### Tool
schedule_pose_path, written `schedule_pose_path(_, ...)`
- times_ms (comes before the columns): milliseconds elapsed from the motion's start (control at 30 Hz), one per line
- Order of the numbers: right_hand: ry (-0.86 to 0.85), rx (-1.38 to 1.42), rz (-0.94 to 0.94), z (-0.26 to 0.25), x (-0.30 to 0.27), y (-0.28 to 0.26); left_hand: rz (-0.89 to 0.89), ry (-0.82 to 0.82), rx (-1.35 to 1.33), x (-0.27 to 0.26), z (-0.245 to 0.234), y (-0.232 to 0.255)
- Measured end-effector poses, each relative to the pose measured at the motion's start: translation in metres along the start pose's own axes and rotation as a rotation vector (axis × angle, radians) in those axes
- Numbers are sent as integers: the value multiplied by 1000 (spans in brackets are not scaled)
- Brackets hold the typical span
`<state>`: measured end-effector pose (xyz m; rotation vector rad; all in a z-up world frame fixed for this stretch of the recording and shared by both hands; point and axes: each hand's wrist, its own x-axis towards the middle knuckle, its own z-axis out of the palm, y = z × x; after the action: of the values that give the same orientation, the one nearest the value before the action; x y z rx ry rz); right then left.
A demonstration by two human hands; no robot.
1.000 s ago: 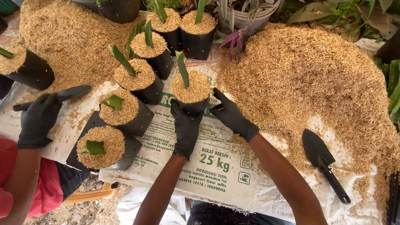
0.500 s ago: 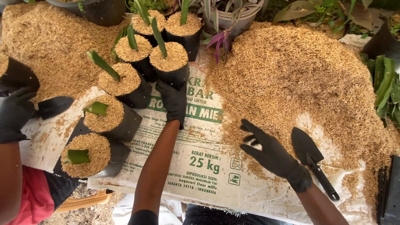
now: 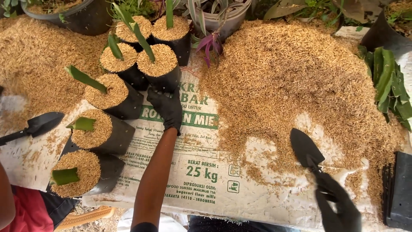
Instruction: The person places a cactus cutting into a black plastic bag filled with sawdust. Using a small trowel, they scoop sawdust from a large pile and add it to the bag, packing it around the cutting. The person then uses the trowel to level the sawdust surface inside the bag.
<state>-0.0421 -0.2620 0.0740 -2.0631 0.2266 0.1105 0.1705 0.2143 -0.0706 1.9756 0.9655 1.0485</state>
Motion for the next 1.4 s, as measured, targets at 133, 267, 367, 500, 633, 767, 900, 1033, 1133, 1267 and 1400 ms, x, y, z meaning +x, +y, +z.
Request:
schedule_pose_path(133, 407, -472, 86, -17, 5, 114, -2, -149, -208, -3, -11, 7)
schedule_pose_path(267, 189, -687, 438, -22, 13, 96, 19, -196, -295, 0, -2, -14)
schedule_pose_path(367, 185, -605, 405, -11, 11, 58, -45, -344, -399, -15, -35, 2)
schedule_pose_path(500, 105, -685, 385, -4, 24, 34, -283, -485, -267, -63, -144, 97)
schedule_pose_path(633, 27, -674, 331, 9, 30, 40, -66, -532, -273, -130, -203, 87)
schedule_pose_path(767, -134, -538, 479, 18, 20, 38, 32, -470, -278, -202, -222, 18)
schedule_pose_path(900, -8, -147, 532, 24, 2, 47, 365, -500, -215, -223, -241, -7)
schedule_pose_path(1033, 27, -296, 568, 37, -3, 85, 416, -546, -43, -228, -234, -38)
schedule_pose_path(1133, 60, -379, 602, 39, -10, 61, 525, -465, 49, -231, -235, -31)
schedule_pose_path(1267, 140, -229, 709, 37, -16, -17, 527, -431, 84, -230, -229, -25)
schedule_pose_path(1400, 195, -107, 684, 38, -20, -20, 537, -409, 66, -230, -229, -23)
